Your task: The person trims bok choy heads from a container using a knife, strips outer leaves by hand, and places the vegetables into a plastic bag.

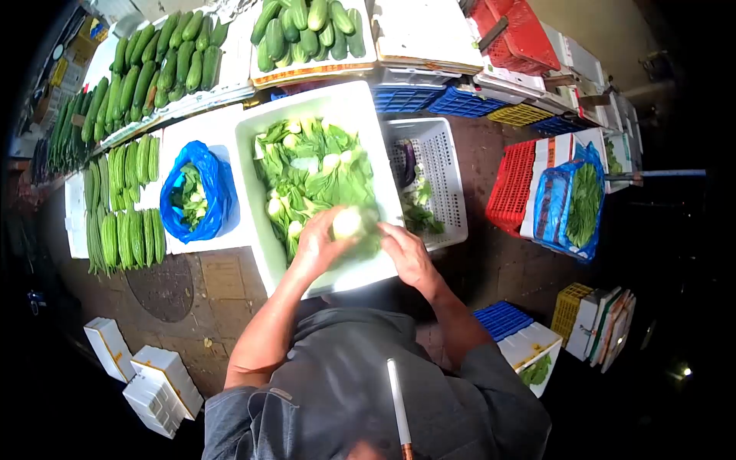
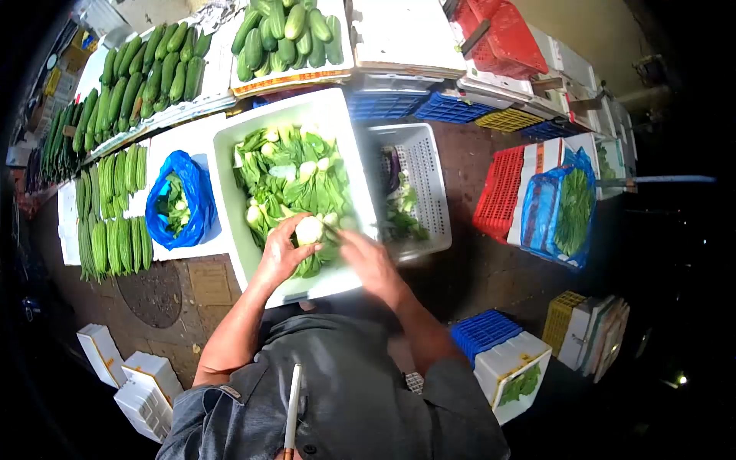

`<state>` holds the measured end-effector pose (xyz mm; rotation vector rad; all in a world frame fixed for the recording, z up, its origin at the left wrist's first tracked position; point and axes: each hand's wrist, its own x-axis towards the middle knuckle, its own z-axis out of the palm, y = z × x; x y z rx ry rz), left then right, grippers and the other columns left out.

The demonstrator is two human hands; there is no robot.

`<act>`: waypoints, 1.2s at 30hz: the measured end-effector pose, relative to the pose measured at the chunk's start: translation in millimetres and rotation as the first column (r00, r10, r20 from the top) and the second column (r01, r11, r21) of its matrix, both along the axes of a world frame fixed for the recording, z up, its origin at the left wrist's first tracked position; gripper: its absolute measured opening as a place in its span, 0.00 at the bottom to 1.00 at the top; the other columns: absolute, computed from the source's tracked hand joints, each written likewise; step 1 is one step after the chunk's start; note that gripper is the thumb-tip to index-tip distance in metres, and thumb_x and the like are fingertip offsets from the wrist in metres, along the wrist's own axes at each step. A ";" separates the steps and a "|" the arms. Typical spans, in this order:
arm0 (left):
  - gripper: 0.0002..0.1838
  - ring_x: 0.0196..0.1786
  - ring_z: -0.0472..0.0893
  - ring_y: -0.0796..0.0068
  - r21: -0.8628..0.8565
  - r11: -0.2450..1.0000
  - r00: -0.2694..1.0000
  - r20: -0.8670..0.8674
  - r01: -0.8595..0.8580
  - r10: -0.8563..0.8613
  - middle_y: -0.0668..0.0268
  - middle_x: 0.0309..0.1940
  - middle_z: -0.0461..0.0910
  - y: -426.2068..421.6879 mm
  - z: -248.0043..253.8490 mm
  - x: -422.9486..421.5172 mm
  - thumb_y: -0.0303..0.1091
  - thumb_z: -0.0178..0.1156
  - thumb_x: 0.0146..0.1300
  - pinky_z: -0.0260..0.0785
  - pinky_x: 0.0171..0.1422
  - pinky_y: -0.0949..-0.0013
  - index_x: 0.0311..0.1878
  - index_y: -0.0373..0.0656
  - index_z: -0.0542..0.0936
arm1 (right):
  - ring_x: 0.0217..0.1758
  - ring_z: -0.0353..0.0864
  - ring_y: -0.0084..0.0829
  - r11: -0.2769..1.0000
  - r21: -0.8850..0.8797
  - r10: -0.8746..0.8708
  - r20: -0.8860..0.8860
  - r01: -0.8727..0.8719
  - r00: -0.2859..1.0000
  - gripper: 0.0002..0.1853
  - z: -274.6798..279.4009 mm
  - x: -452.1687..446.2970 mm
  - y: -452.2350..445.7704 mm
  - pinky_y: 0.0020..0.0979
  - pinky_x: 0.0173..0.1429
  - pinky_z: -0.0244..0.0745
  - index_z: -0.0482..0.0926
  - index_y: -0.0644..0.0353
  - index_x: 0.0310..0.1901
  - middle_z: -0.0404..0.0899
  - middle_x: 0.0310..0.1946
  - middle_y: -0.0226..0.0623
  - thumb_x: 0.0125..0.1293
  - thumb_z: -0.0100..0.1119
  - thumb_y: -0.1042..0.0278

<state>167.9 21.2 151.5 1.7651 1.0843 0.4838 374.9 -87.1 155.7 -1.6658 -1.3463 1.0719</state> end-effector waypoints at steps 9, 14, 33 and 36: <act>0.33 0.57 0.81 0.53 -0.122 0.986 0.993 0.031 0.113 -0.110 0.51 0.52 0.82 -3.4 40.5 12.0 0.32 0.73 0.51 0.72 0.64 0.57 0.63 0.40 0.77 | 0.43 0.83 0.52 0.975 -0.017 0.218 0.289 -0.222 0.932 0.31 72.1 -3.5 18.8 0.48 0.47 0.75 0.66 0.60 0.68 0.83 0.39 0.48 0.67 0.62 0.56; 0.31 0.57 0.81 0.53 -0.138 0.982 0.991 0.047 0.127 -0.122 0.51 0.51 0.82 -8.2 48.0 15.6 0.31 0.72 0.53 0.73 0.63 0.58 0.62 0.38 0.77 | 0.44 0.83 0.50 0.975 -0.002 0.212 0.318 -0.222 0.924 0.31 64.6 0.4 11.7 0.48 0.47 0.74 0.65 0.58 0.69 0.83 0.39 0.45 0.70 0.59 0.53; 0.29 0.51 0.81 0.50 0.069 0.944 0.947 -0.026 0.321 -0.320 0.50 0.46 0.81 -12.8 42.0 31.1 0.32 0.74 0.55 0.71 0.59 0.56 0.59 0.35 0.76 | 0.47 0.82 0.53 0.989 -0.099 0.123 0.089 -0.114 0.988 0.26 43.2 21.4 -21.5 0.44 0.50 0.75 0.68 0.49 0.72 0.81 0.45 0.53 0.76 0.53 0.57; 0.29 0.51 0.81 0.50 0.108 0.936 0.942 -0.046 0.335 -0.332 0.50 0.46 0.81 -13.2 37.1 32.6 0.32 0.74 0.55 0.71 0.59 0.56 0.59 0.35 0.76 | 0.46 0.82 0.52 0.994 -0.056 0.098 0.099 -0.093 0.990 0.25 35.4 24.5 -24.6 0.44 0.50 0.74 0.68 0.49 0.72 0.82 0.44 0.52 0.76 0.52 0.57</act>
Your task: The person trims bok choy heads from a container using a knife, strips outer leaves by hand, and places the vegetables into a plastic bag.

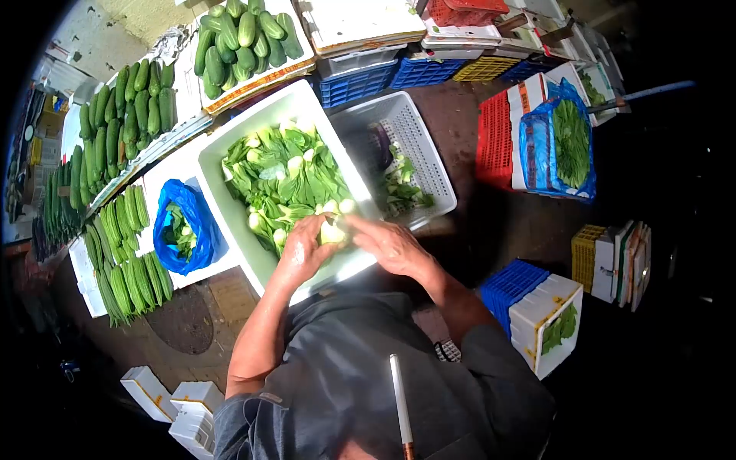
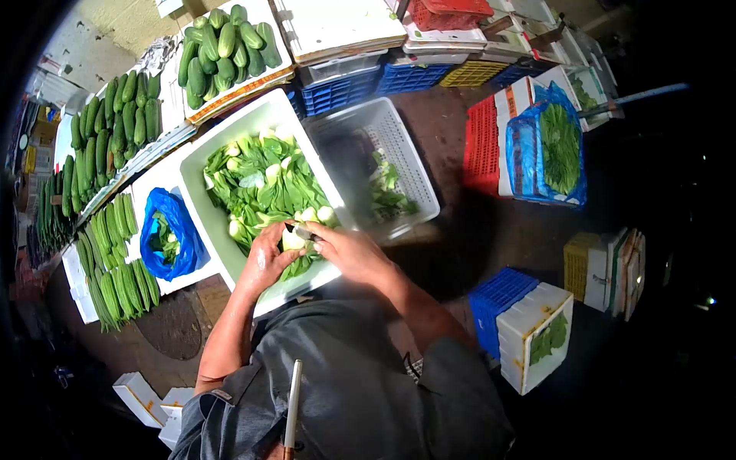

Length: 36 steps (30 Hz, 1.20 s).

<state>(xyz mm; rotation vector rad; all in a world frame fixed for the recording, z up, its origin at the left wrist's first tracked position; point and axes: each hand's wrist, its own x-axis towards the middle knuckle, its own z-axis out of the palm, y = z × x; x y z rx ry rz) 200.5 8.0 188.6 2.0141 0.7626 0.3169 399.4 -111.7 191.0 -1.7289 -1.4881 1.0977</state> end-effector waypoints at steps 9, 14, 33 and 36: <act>0.37 0.59 0.78 0.75 -0.550 0.831 0.987 0.066 -0.086 0.146 0.62 0.55 0.82 -0.7 -13.8 6.0 0.34 0.74 0.59 0.69 0.66 0.66 0.69 0.33 0.70 | 0.37 0.80 0.32 0.878 0.015 -0.477 -0.051 0.478 0.878 0.28 -82.2 35.3 -44.5 0.35 0.46 0.79 0.69 0.57 0.71 0.80 0.35 0.37 0.77 0.51 0.49; 0.29 0.54 0.82 0.68 -0.931 0.305 0.866 0.315 0.202 0.389 0.61 0.52 0.83 8.8 -48.0 8.5 0.42 0.61 0.72 0.76 0.61 0.65 0.70 0.37 0.69 | 0.22 0.64 0.16 0.633 -0.585 -0.771 -0.417 0.507 0.482 0.27 -81.8 38.0 -39.7 0.32 0.34 0.78 0.77 0.59 0.57 0.65 0.24 0.24 0.79 0.44 0.40; 0.23 0.32 0.82 0.60 -0.965 0.176 0.866 0.255 0.197 0.429 0.58 0.30 0.81 -2.9 -29.2 -35.7 0.53 0.49 0.76 0.79 0.43 0.54 0.54 0.42 0.77 | 0.50 0.83 0.31 0.974 -0.091 0.149 -0.426 -0.206 0.892 0.23 38.7 -28.3 75.1 0.32 0.50 0.79 0.75 0.70 0.61 0.79 0.50 0.42 0.66 0.65 0.72; 0.27 0.34 0.85 0.54 -0.945 -0.044 0.859 0.273 0.323 0.432 0.50 0.34 0.84 3.0 -32.7 -53.2 0.53 0.49 0.75 0.81 0.38 0.50 0.63 0.40 0.75 | 0.45 0.80 0.31 0.959 -0.090 0.248 -0.179 -0.267 0.952 0.28 -11.1 -29.4 74.1 0.33 0.50 0.76 0.77 0.63 0.61 0.82 0.46 0.39 0.60 0.72 0.64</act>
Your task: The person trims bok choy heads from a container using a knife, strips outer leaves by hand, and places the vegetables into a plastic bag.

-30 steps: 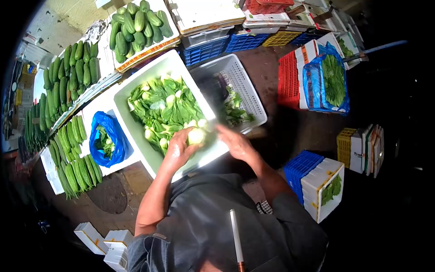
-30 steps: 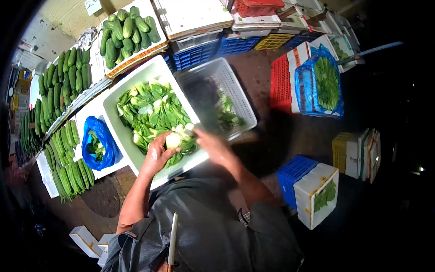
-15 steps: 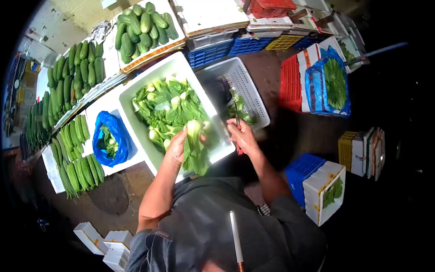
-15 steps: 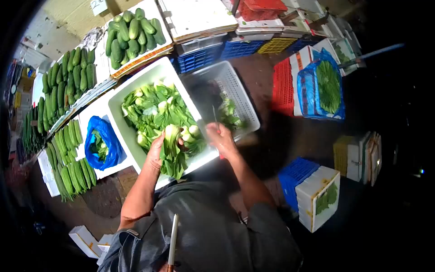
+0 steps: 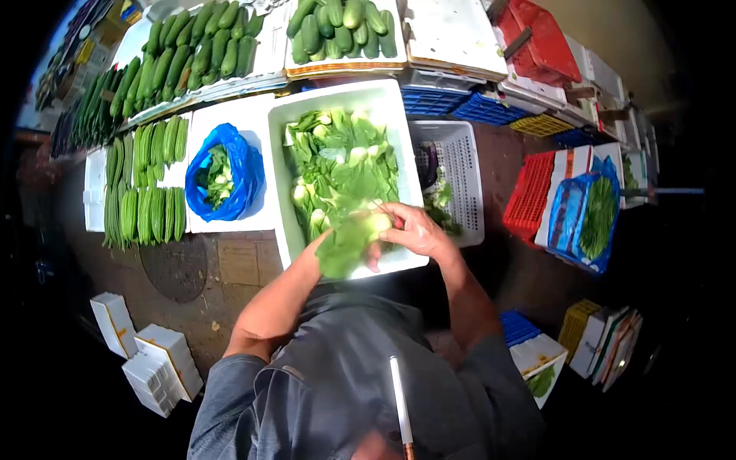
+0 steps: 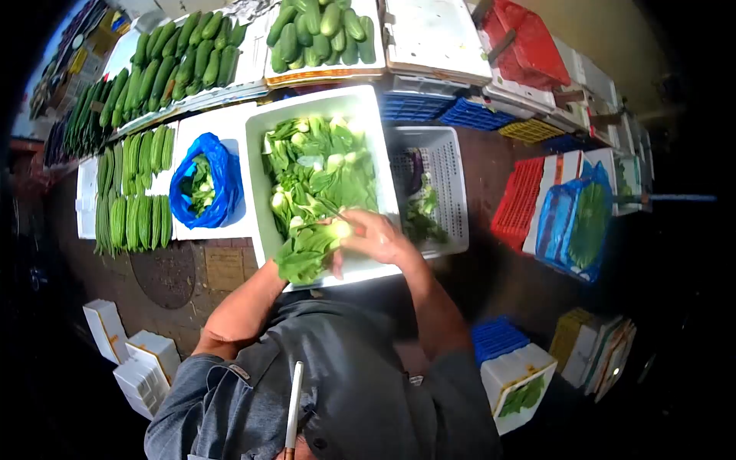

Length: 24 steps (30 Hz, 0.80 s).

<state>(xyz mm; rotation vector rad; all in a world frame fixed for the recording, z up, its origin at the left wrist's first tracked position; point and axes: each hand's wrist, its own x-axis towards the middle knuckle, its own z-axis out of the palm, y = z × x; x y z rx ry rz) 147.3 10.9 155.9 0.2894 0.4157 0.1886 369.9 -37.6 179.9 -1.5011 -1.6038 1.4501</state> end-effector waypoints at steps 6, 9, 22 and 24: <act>0.34 0.49 0.86 0.45 -0.275 0.949 0.987 -0.015 -0.155 0.157 0.45 0.56 0.82 0.1 -66.3 -45.7 0.61 0.41 0.75 0.76 0.58 0.39 0.68 0.41 0.73 | 0.49 0.79 0.31 0.852 -0.236 -0.489 -0.043 0.467 0.871 0.26 -35.0 -35.1 -16.6 0.32 0.52 0.76 0.77 0.62 0.60 0.83 0.48 0.44 0.60 0.71 0.66; 0.32 0.61 0.80 0.46 -0.316 0.872 0.923 -0.035 -0.374 0.383 0.45 0.61 0.79 -16.8 -99.4 -52.7 0.55 0.42 0.75 0.68 0.68 0.36 0.67 0.37 0.73 | 0.44 0.80 0.29 0.784 -0.129 -0.618 -0.080 0.607 0.782 0.24 -52.9 -50.5 -21.0 0.31 0.50 0.76 0.78 0.60 0.59 0.84 0.41 0.40 0.61 0.69 0.67; 0.16 0.57 0.79 0.64 -0.050 0.867 0.867 -0.080 -0.496 0.492 0.56 0.54 0.81 -22.1 -69.8 -35.3 0.46 0.63 0.71 0.75 0.59 0.53 0.50 0.44 0.76 | 0.26 0.77 0.21 0.639 -0.280 -0.756 -0.059 0.716 0.652 0.13 -41.0 -111.0 -9.3 0.24 0.22 0.70 0.75 0.62 0.48 0.79 0.36 0.33 0.70 0.62 0.62; 0.12 0.52 0.81 0.67 0.045 0.897 0.876 -0.195 -0.441 0.441 0.58 0.51 0.82 -17.3 -75.9 -34.4 0.42 0.61 0.73 0.77 0.54 0.59 0.48 0.44 0.76 | 0.25 0.76 0.21 0.648 -0.298 -0.748 -0.077 0.701 0.659 0.15 -36.5 -114.3 -10.2 0.23 0.21 0.69 0.76 0.63 0.50 0.79 0.36 0.33 0.70 0.62 0.61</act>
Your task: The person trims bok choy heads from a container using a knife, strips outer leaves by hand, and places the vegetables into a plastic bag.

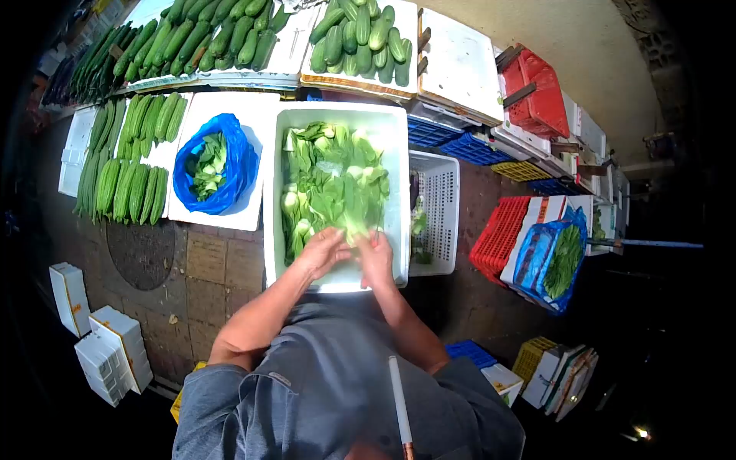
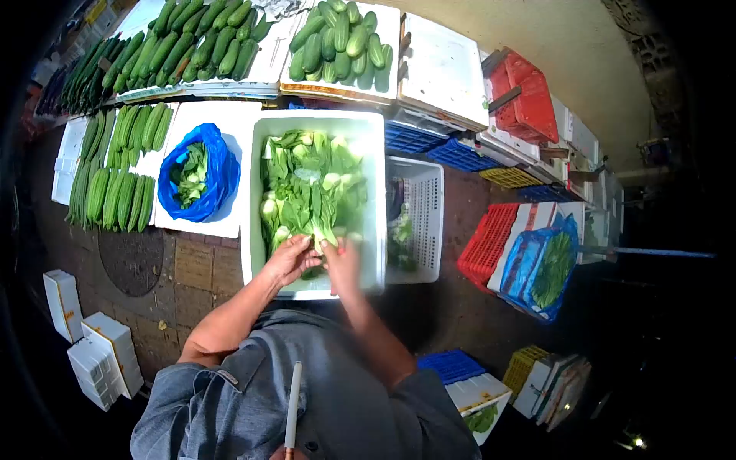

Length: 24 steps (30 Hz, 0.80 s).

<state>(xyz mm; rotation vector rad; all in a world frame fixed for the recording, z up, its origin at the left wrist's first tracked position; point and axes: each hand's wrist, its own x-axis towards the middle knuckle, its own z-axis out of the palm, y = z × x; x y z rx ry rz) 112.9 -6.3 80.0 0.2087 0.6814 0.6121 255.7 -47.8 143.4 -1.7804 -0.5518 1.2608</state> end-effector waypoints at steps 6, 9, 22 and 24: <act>0.06 0.39 0.85 0.71 -0.085 0.994 0.997 0.022 -0.073 0.076 0.62 0.42 0.86 13.3 14.0 -0.6 0.38 0.60 0.73 0.79 0.39 0.66 0.42 0.46 0.78 | 0.28 0.76 0.16 0.999 -0.031 0.002 -0.139 -0.007 0.990 0.14 -5.4 -1.1 1.1 0.24 0.31 0.78 0.79 0.61 0.52 0.80 0.34 0.27 0.73 0.60 0.60; 0.06 0.38 0.85 0.71 -0.010 0.998 0.998 -0.001 -0.060 0.060 0.63 0.41 0.86 16.5 3.1 -4.2 0.38 0.62 0.73 0.80 0.36 0.68 0.40 0.47 0.79 | 0.21 0.68 0.14 1.000 -0.026 -0.015 -0.264 0.009 0.964 0.17 -22.6 2.8 -2.5 0.26 0.31 0.80 0.78 0.64 0.55 0.77 0.30 0.26 0.74 0.59 0.59; 0.10 0.36 0.83 0.80 0.200 0.979 0.965 -0.262 0.035 0.019 0.69 0.40 0.85 24.3 2.7 9.6 0.39 0.63 0.71 0.79 0.33 0.76 0.49 0.44 0.80 | 0.27 0.76 0.24 0.960 -0.163 0.209 -0.128 -0.228 0.970 0.22 22.2 23.6 15.2 0.30 0.34 0.78 0.79 0.66 0.52 0.78 0.33 0.30 0.73 0.58 0.52; 0.10 0.36 0.83 0.79 0.249 0.966 0.959 -0.284 0.061 0.013 0.67 0.39 0.85 26.3 8.0 11.5 0.38 0.65 0.70 0.79 0.34 0.75 0.46 0.44 0.78 | 0.30 0.78 0.26 0.932 -0.246 0.239 -0.140 -0.268 0.961 0.23 11.1 33.8 17.3 0.32 0.36 0.79 0.79 0.66 0.51 0.78 0.32 0.33 0.73 0.57 0.49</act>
